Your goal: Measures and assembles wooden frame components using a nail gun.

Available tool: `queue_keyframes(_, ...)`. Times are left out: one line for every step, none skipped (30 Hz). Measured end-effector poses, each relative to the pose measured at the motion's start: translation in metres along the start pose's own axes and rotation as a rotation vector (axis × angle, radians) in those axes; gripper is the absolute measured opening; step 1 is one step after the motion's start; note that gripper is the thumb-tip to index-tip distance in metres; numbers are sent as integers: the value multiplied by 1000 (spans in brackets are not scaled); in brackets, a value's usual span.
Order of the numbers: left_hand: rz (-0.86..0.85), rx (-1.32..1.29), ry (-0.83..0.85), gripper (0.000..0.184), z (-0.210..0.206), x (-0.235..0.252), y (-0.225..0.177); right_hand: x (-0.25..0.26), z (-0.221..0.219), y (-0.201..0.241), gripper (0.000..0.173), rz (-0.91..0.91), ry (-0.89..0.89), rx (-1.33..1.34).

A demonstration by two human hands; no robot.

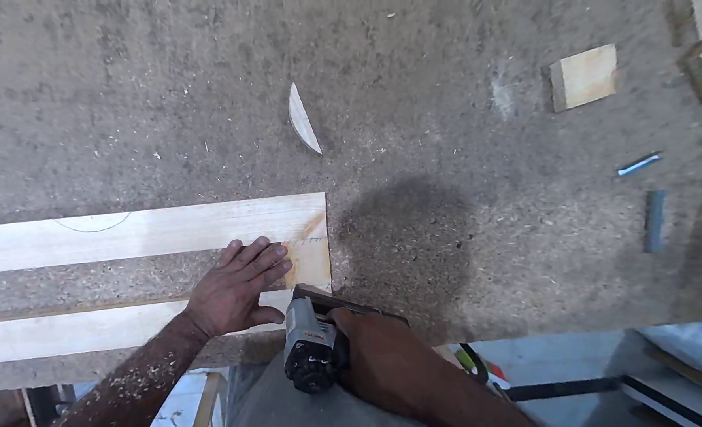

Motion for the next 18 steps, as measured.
queue_keyframes(1,1,-1,80,0,0,0,-2,1,-2,57,-10,-1,-2)
queue_keyframes(5,2,-2,80,0,0,0,-3,2,-4,55,-14,-3,-5)
queue_keyframes(7,4,0,80,1,0,0,-4,3,-7,55,-15,-5,-4)
queue_keyframes(8,7,2,81,1,0,-1,-6,3,-9,58,-13,-5,1)
queue_keyframes(8,8,3,81,1,0,-1,-6,3,-12,59,-8,-9,3)
queue_keyframes(8,8,2,82,1,1,-1,-7,3,-15,57,-8,-9,3)
queue_keyframes(7,10,1,82,1,1,-1,-9,3,-17,54,-11,-14,2)
queue_keyframes(5,11,0,82,1,1,-1,-10,4,-20,53,-12,-22,6)
queue_keyframes(3,9,-3,82,1,0,-1,-11,4,-22,55,-14,-28,10)
queue_keyframes(2,10,-4,82,1,0,-1,-12,4,-24,57,-18,-30,11)
queue_keyframes(1,16,-5,82,2,0,0,-13,4,-26,57,-24,-28,9)
queue_keyframes(1,20,-6,83,2,0,0,-13,4,-27,56,-29,-31,11)
queue_keyframes(2,26,-6,83,2,0,0,-13,4,-29,56,-28,-42,16)
queue_keyframes(2,32,-3,84,2,-1,1,-13,3,-31,57,-24,-54,22)
queue_keyframes(3,34,-4,83,3,-1,2,-13,3,-31,60,-25,-60,28)
queue_keyframes(4,35,-5,83,3,-2,3,-14,3,-32,61,-27,-62,32)
queue_keyframes(6,36,-5,83,3,-2,3,-15,2,-33,60,-35,-59,32)
queue_keyframes(10,30,-9,83,1,-1,1,-18,2,-35,59,-52,-61,36)
Point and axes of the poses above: each hand's wrist, its own x-axis towards the middle knuckle, its own z-axis out of the back of the hand, y = z × x, the point moved 2 cm from there along x, towards the middle knuckle, and after that the axes turned 8 degrees about -y, right-handed, at the moved point
